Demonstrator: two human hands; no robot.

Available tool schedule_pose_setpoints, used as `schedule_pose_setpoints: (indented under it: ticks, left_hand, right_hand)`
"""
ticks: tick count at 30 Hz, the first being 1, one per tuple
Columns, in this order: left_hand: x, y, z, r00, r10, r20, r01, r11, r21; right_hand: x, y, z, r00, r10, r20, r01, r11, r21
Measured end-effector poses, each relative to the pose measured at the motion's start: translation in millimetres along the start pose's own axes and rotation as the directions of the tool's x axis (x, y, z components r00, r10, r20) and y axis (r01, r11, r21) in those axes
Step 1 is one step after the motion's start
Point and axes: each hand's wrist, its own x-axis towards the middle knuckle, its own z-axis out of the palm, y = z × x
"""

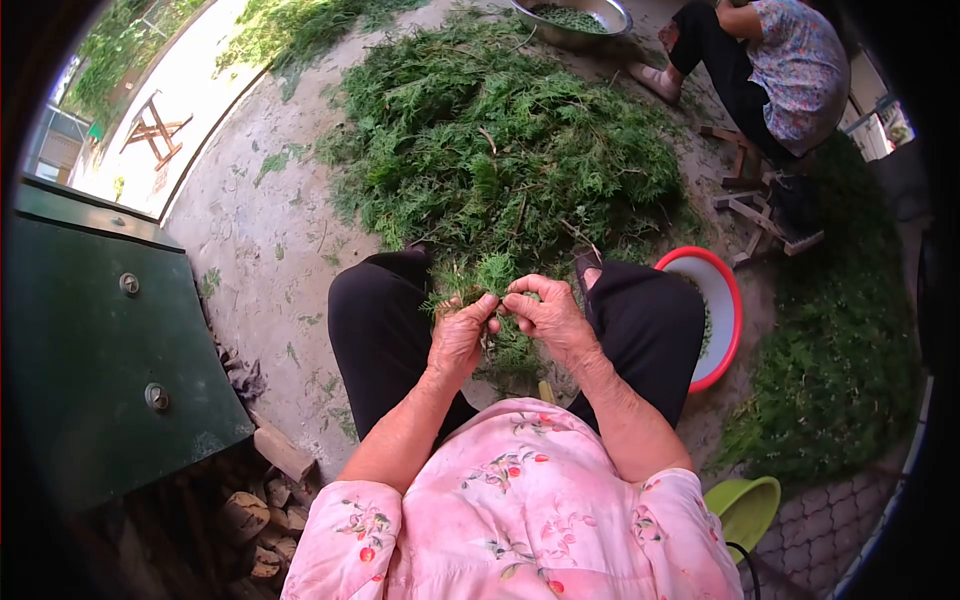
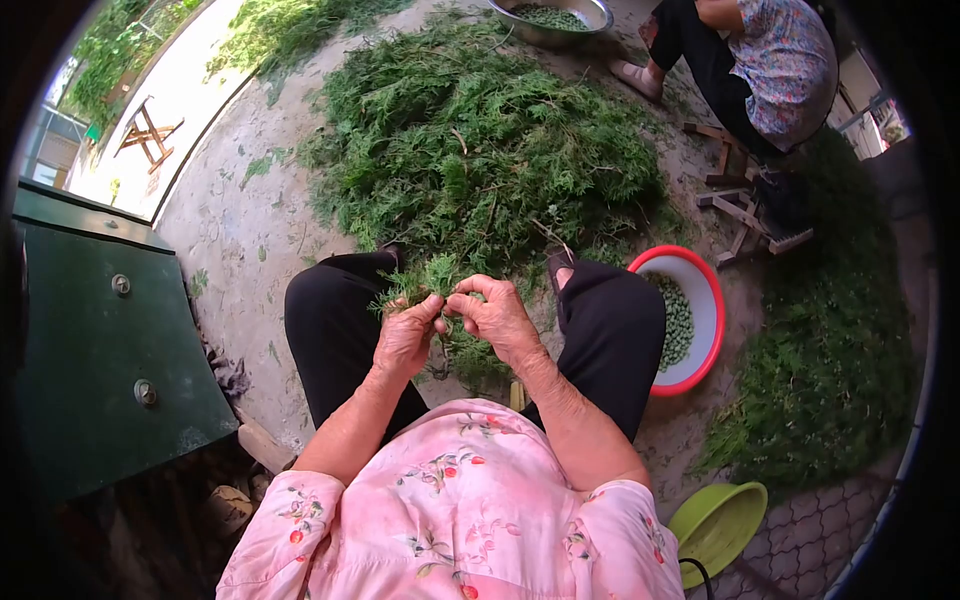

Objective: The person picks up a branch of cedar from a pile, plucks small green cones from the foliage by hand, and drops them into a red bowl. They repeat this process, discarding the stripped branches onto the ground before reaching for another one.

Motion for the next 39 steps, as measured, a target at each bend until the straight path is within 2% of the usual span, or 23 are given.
schedule_pose_setpoints:
  ticks: [1, 2, 3, 5, 7, 9, 11, 12, 14, 17, 19, 21, 23, 25, 29, 31, 32, 34, 36, 37, 39]
  left_hand:
    - [-1, 2, 1, 1.0, -0.008, 0.018, 0.008, 1.0, 0.004]
    - [-2, 4, 2, 0.999, -0.016, 0.035, 0.016, 1.0, 0.009]
    - [-3, 5, 3, 0.999, -0.016, 0.037, 0.016, 1.0, 0.01]
    - [-4, 6, 6, 0.997, -0.071, -0.009, 0.07, 0.995, -0.069]
    - [-9, 12, 10, 0.995, -0.096, -0.034, 0.093, 0.993, -0.067]
    - [-10, 15, 11, 0.991, -0.123, -0.048, 0.12, 0.991, -0.063]
    - [-10, 13, 11, 0.994, -0.104, -0.036, 0.101, 0.991, -0.086]
    - [-10, 15, 10, 0.989, -0.148, -0.001, 0.147, 0.985, -0.094]
    - [-9, 15, 12, 0.993, -0.119, -0.003, 0.118, 0.984, -0.131]
    - [-9, 19, 13, 0.996, -0.089, -0.007, 0.087, 0.985, -0.147]
    - [-8, 21, 15, 0.997, -0.076, -0.006, 0.074, 0.985, -0.155]
    - [-8, 23, 14, 0.998, -0.066, 0.018, 0.069, 0.979, -0.193]
    - [-9, 27, 18, 0.997, -0.073, 0.0, 0.071, 0.978, -0.195]
    - [-10, 30, 20, 0.999, -0.046, 0.0, 0.045, 0.973, -0.227]
    - [-9, 36, 24, 1.0, -0.024, 0.013, 0.026, 0.975, -0.222]
    - [-11, 39, 27, 1.0, -0.022, 0.018, 0.025, 0.972, -0.232]
    - [-11, 41, 29, 1.0, -0.019, 0.019, 0.023, 0.972, -0.233]
    - [-12, 41, 31, 1.0, -0.014, 0.014, 0.017, 0.972, -0.236]
    - [-11, 41, 34, 0.999, 0.011, 0.043, -0.001, 0.974, -0.228]
    - [-11, 41, 37, 0.999, 0.011, 0.046, 0.0, 0.974, -0.226]
    - [-13, 41, 43, 0.997, 0.068, 0.031, -0.059, 0.969, -0.239]
  right_hand:
    - [2, 7, -5, 0.992, 0.08, 0.099, -0.104, 0.956, 0.274]
    - [4, 11, -9, 0.968, 0.127, 0.214, -0.222, 0.829, 0.513]
    - [3, 10, -11, 0.969, 0.126, 0.213, -0.221, 0.829, 0.514]
    - [1, 3, -18, 0.973, 0.117, 0.201, -0.222, 0.729, 0.647]
    - [-2, -3, -31, 0.981, 0.083, 0.174, -0.18, 0.725, 0.665]
    - [-8, -15, -45, 0.997, 0.035, 0.062, -0.067, 0.747, 0.661]
    - [-15, -23, -66, 1.0, -0.01, 0.013, -0.001, 0.731, 0.682]
    - [-21, -32, -78, 0.998, -0.036, -0.055, 0.064, 0.735, 0.675]
    - [-37, -53, -107, 0.973, -0.097, -0.209, 0.208, 0.76, 0.616]
    - [-68, -64, -162, 0.859, -0.166, -0.485, 0.388, 0.828, 0.405]
    - [-85, -36, -210, 0.795, -0.163, -0.585, 0.359, 0.903, 0.235]
    - [-99, -9, -234, 0.7, -0.021, -0.714, 0.268, 0.934, 0.236]
    - [-113, 33, -266, 0.689, 0.034, -0.724, 0.231, 0.936, 0.264]
    - [-127, 62, -287, 0.549, 0.194, -0.813, -0.054, 0.979, 0.197]
    - [-140, 100, -319, 0.506, 0.199, -0.839, -0.145, 0.979, 0.145]
    - [-139, 97, -321, 0.394, 0.213, -0.894, -0.196, 0.97, 0.145]
    - [-138, 95, -319, 0.396, 0.213, -0.893, -0.196, 0.97, 0.145]
    - [-131, 53, -283, 0.358, -0.075, -0.931, 0.111, 0.993, -0.038]
    - [-124, -17, -205, 0.575, -0.157, -0.803, 0.364, 0.928, 0.079]
    - [-120, -41, -167, 0.7, -0.162, -0.696, 0.343, 0.931, 0.128]
    - [-112, -49, -102, 0.915, -0.005, -0.403, 0.201, 0.872, 0.447]
